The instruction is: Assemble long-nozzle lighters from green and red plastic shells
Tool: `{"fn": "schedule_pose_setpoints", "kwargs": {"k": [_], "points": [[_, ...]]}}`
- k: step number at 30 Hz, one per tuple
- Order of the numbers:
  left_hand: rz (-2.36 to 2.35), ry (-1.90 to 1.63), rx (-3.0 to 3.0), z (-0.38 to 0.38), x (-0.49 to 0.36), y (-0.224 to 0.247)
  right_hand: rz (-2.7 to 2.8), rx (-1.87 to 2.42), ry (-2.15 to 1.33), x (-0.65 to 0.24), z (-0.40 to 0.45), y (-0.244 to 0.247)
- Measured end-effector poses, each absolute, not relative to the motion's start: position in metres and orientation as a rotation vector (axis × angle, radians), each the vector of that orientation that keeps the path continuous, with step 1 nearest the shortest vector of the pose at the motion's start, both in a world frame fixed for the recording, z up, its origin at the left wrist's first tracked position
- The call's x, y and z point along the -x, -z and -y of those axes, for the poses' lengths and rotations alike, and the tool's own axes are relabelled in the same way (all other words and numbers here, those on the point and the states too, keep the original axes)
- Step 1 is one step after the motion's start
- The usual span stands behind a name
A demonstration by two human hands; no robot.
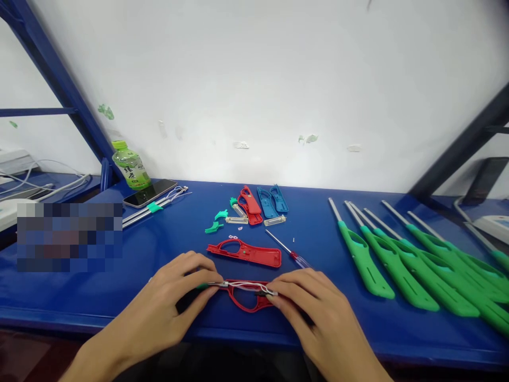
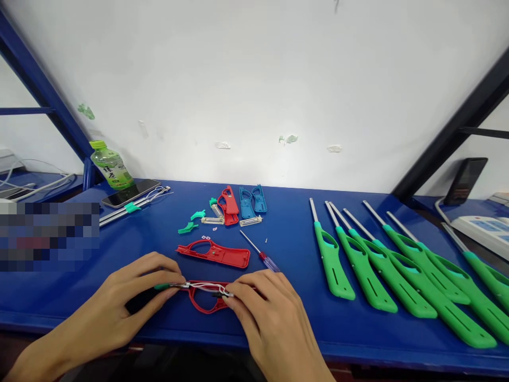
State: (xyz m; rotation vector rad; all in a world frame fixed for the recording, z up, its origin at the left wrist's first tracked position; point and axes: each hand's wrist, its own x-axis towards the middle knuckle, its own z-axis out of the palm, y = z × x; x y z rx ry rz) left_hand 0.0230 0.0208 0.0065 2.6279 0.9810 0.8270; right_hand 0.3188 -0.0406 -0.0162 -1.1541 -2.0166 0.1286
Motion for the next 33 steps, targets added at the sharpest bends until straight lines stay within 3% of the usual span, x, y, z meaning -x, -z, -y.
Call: {"fn": "schedule_pose_setpoints", "kwargs": {"k": [14,33], "points": [[-0.896,-0.578,-2.819,-0.031,-0.06,-0.004,1.985,1.165,-0.232,-0.319,0.042,0.016],[-0.861,-0.671,-2.936,-0.031,-0.062,-0.003,2.004,1.19,-0.264,-0.319,0.045,0.018]]}}
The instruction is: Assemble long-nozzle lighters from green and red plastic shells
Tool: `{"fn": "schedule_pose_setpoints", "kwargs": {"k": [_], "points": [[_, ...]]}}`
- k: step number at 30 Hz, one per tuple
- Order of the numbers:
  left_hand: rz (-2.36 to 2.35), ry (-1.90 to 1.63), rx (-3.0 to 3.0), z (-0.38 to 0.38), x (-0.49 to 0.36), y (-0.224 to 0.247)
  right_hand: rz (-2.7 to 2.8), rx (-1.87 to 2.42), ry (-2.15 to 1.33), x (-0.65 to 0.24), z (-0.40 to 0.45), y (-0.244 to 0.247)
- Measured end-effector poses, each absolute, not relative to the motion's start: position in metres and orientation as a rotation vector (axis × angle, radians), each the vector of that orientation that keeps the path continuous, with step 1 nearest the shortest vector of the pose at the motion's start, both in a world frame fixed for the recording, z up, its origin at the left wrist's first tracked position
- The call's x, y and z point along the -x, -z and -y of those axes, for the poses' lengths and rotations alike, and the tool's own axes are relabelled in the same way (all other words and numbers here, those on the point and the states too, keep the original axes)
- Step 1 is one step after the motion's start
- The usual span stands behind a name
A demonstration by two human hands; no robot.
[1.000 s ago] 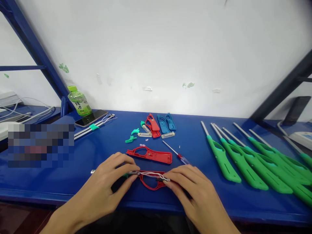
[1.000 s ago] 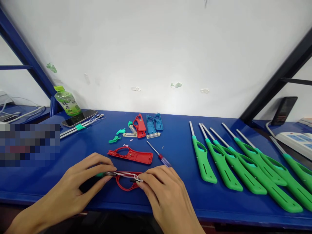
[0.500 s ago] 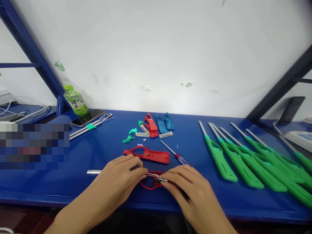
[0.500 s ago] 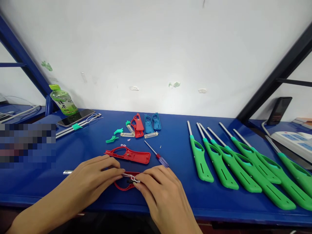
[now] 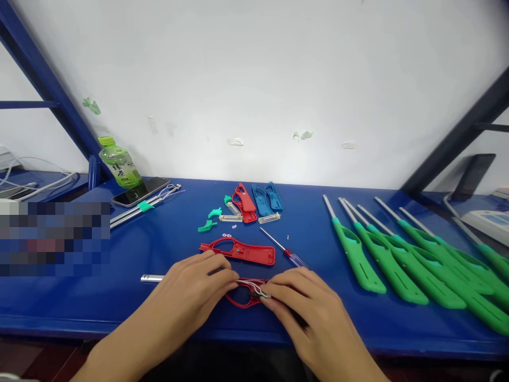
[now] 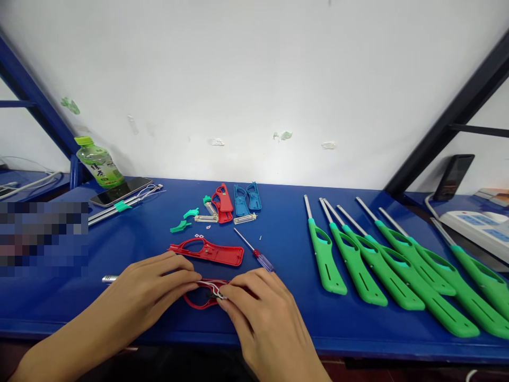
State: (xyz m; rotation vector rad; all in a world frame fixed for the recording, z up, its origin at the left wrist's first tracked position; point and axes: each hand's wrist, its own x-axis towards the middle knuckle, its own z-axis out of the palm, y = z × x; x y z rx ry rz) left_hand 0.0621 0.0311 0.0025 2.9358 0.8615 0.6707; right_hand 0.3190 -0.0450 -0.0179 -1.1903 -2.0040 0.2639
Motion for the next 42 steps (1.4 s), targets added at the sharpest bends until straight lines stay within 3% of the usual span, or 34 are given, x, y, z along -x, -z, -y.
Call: {"fn": "schedule_pose_setpoints", "kwargs": {"k": [8,15,22,28,35,42], "points": [[-0.851,-0.696,-2.908,-0.034,-0.064,-0.011,2.008,1.196,-0.3,-0.321,0.046,0.017],[-1.208,-0.831,-2.805,-0.051,-0.039,-0.023,2.016,1.206,-0.323,-0.321,0.046,0.016],[-1.593,-0.674,-2.671,-0.075,-0.013,-0.022,2.008,1.184,-0.327,-0.322,0.045,0.02],[-1.627,-0.56,-2.678,-0.089,-0.023,-0.04,2.017,1.181,-0.342,-0.323,0.045,0.023],[-1.625,-0.153,-2.74,-0.122,-0.053,-0.068,2.02,1.13,-0.291,-0.324,0.042,0.027],[-1.738,0.087,-2.627,-0.128,-0.048,-0.057,2.028,1.143,-0.301,-0.324,0.041,0.029]]}}
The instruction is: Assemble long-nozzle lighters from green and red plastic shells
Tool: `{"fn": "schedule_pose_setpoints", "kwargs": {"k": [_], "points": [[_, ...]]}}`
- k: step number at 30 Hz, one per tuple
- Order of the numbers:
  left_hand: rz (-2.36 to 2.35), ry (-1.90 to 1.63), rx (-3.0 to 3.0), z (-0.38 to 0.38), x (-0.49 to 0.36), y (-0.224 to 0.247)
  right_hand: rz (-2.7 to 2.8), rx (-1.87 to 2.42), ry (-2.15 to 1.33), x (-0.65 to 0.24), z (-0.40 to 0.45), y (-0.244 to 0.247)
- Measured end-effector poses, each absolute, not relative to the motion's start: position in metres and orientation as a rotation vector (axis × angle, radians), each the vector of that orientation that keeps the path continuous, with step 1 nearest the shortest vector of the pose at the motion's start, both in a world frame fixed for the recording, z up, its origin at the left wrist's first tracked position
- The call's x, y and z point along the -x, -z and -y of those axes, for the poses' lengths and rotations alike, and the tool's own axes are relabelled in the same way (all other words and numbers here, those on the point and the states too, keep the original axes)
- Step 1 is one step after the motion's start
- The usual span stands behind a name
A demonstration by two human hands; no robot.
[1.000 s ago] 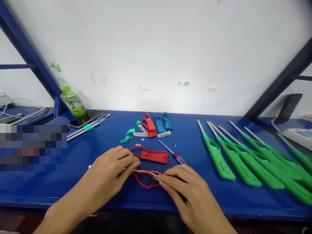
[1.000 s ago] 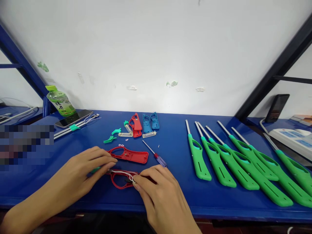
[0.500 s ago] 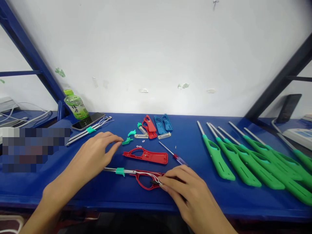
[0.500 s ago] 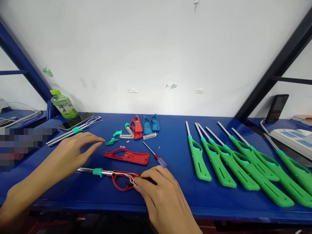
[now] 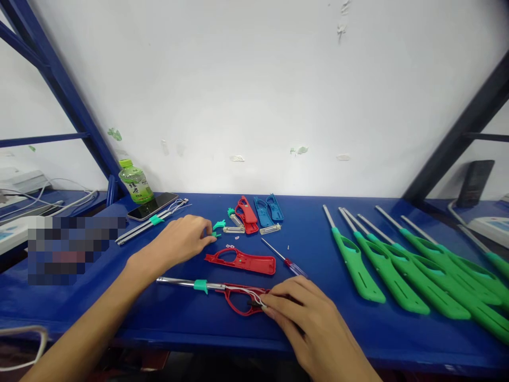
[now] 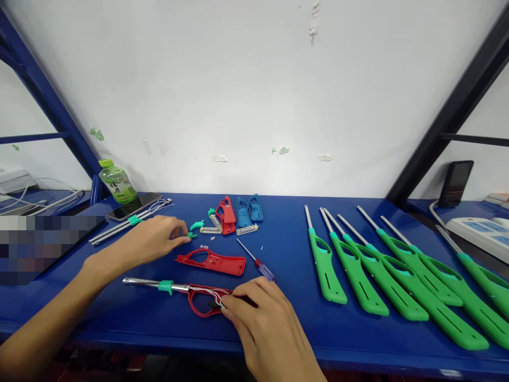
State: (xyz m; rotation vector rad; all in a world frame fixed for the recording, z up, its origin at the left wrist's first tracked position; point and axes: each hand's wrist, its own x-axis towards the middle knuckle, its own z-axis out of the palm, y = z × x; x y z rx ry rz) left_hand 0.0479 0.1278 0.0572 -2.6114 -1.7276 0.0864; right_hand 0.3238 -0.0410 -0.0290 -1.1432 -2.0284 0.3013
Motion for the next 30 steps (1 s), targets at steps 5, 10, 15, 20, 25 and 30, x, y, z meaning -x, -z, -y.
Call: {"fn": "schedule_pose_setpoints", "kwargs": {"k": [5,10,15,20,25,30], "points": [[1.677,0.082,2.646,-0.114,-0.037,-0.047,2.016,1.146,-0.312,-0.323,0.042,0.028],[1.601,0.346,2.762,-0.071,-0.031,-0.049,2.022,1.166,-0.335,-0.323,0.043,0.025],[1.497,0.724,3.013,-0.03,-0.033,-0.041,2.025,1.184,-0.342,-0.323,0.044,0.024],[1.455,0.691,3.315,-0.022,-0.044,-0.033,2.037,1.19,-0.347,-0.323,0.044,0.022],[1.462,0.697,3.401,-0.03,-0.051,-0.025,2.043,1.168,-0.296,-0.323,0.043,0.022],[1.324,0.577,3.361,-0.031,-0.054,-0.021,2.032,1.167,-0.276,-0.323,0.043,0.024]]}}
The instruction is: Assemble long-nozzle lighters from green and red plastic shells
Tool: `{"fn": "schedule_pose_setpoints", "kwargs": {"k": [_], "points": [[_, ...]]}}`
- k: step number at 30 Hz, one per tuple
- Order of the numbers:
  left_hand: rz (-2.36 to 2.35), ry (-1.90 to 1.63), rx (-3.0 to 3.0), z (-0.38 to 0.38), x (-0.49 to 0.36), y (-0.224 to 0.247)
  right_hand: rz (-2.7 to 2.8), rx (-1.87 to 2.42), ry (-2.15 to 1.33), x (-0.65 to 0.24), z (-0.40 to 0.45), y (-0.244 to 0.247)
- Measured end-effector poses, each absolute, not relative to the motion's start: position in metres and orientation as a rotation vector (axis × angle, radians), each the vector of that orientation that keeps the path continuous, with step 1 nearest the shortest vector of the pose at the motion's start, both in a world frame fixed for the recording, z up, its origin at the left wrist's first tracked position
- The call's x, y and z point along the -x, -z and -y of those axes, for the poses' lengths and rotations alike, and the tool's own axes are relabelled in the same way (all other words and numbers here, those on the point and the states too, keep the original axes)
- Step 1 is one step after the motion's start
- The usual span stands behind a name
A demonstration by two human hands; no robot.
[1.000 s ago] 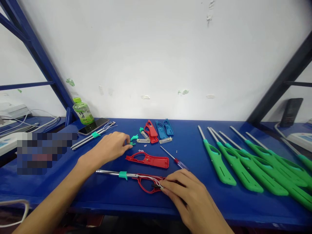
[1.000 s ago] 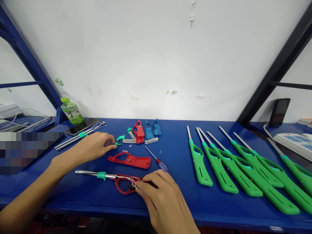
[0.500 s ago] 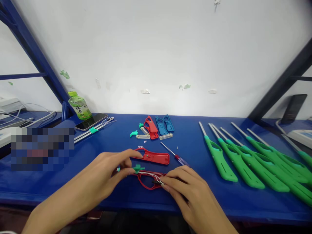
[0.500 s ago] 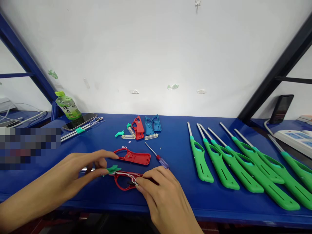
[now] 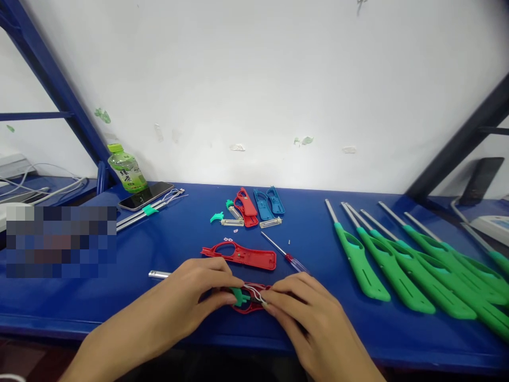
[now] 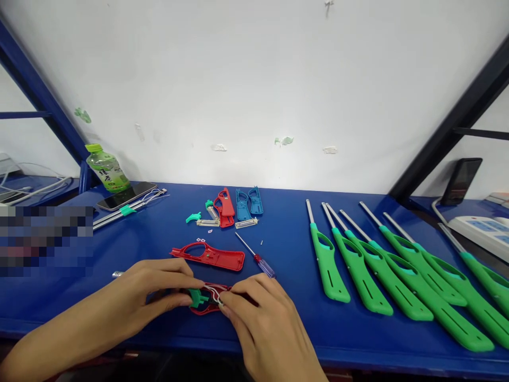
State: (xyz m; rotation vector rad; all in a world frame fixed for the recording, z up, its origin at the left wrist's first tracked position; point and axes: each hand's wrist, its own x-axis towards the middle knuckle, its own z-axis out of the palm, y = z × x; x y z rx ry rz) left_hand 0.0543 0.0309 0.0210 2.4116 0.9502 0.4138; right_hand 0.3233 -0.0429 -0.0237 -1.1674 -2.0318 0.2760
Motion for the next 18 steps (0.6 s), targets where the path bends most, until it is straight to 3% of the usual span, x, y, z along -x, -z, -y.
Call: {"fn": "schedule_pose_setpoints", "kwargs": {"k": [18], "points": [[-0.917,-0.4,-2.813,-0.031,-0.043,-0.021,2.046,1.177,-0.232,-0.323,0.043,0.021]]}}
